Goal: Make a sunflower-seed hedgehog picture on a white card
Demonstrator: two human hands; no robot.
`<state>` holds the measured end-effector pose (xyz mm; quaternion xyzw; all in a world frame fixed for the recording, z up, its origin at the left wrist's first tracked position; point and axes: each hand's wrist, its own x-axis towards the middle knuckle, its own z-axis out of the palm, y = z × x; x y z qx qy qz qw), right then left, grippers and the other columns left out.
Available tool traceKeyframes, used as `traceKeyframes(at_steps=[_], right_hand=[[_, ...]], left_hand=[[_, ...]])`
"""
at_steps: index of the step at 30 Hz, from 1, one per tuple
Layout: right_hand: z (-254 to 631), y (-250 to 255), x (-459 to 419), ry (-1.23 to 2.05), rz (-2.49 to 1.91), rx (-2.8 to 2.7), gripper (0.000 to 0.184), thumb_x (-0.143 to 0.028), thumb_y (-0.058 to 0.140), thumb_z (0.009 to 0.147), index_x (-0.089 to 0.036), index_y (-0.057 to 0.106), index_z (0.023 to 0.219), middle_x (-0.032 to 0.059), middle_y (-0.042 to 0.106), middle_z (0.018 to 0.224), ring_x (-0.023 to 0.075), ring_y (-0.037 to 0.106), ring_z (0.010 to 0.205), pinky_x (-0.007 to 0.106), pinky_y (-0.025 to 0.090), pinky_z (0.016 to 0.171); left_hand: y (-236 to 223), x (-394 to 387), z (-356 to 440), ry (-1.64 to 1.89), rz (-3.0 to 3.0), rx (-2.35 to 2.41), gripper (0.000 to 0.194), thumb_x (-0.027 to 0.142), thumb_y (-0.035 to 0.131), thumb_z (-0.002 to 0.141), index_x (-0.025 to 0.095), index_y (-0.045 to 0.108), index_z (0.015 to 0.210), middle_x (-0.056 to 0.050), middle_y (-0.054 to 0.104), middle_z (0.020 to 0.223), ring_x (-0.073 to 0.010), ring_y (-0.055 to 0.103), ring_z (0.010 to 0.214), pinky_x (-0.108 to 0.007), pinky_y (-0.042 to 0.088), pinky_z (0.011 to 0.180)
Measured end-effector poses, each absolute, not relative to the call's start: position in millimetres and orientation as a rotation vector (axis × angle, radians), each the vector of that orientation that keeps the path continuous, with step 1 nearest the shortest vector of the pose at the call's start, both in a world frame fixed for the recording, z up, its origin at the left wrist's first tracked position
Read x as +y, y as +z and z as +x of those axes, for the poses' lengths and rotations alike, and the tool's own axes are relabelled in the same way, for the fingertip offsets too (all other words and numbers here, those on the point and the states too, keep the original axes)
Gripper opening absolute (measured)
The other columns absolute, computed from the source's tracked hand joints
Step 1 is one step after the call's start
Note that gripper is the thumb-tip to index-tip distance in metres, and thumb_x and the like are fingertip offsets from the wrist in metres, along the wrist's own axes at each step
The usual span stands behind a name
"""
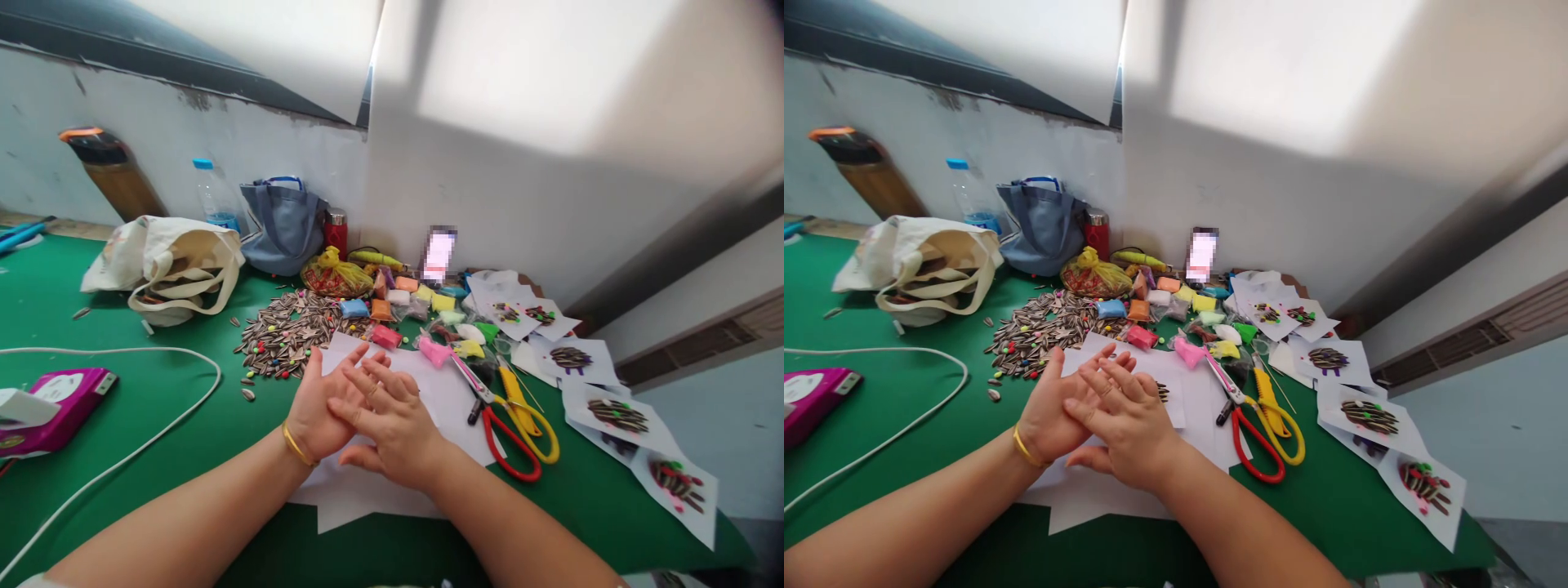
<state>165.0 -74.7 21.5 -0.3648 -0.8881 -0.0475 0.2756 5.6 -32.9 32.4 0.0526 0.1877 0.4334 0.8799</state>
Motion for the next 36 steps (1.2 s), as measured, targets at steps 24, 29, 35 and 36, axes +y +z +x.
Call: traceKeyframes(at_steps=[24, 29, 35, 36], right_hand=[[166.0, 24.6, -75.0, -0.076, -0.948, -2.406, 0.046, -0.061, 0.059, 0.083, -0.040, 0.063, 0.123, -0.0016, 0.038, 0.152, 0.0288, 0.030, 0.140, 0.046, 0.031, 0.108], [165.3, 25.4, -75.0, -0.079, -1.005, -2.394, 0.046, -0.060, 0.058, 0.084, -0.034, 0.064, 0.122, 0.0010, 0.037, 0.153, 0.0300, 0.029, 0.140, 0.046, 0.029, 0.110], [164.1, 24.3, -75.7, -0.065, -0.949, -2.412, 0.047, -0.060, 0.055, 0.086, -0.034, 0.063, 0.124, 0.0002, 0.035, 0.154, 0.0291, 0.029, 0.141, 0.046, 0.028, 0.111], [163.8, 23.8, -75.6, -0.068, -0.970, -2.406, 0.047, -0.060, 0.054, 0.086, -0.033, 0.063, 0.124, 0.0008, 0.035, 0.154, 0.0291, 0.029, 0.141, 0.046, 0.028, 0.111]], left_hand=[[33.3, -26.9, 0.8, 0.985, 0.094, 0.396, 0.065, 0.070, 0.033, 0.088, 0.017, 0.058, 0.116, -0.016, 0.062, 0.118, -0.0265, 0.062, 0.107, -0.043, 0.053, 0.089], [32.2, -26.6, 1.1, 0.968, 0.106, 0.388, 0.065, 0.069, 0.032, 0.088, 0.016, 0.058, 0.116, -0.016, 0.062, 0.116, -0.0256, 0.063, 0.107, -0.041, 0.053, 0.089], [31.8, -27.0, 1.8, 0.966, 0.113, 0.432, 0.067, 0.071, 0.032, 0.087, 0.016, 0.056, 0.118, -0.016, 0.063, 0.115, -0.0269, 0.063, 0.107, -0.044, 0.053, 0.089], [31.4, -27.1, 1.9, 0.961, 0.119, 0.428, 0.068, 0.071, 0.032, 0.087, 0.016, 0.056, 0.119, -0.017, 0.063, 0.115, -0.0269, 0.063, 0.107, -0.043, 0.053, 0.089]])
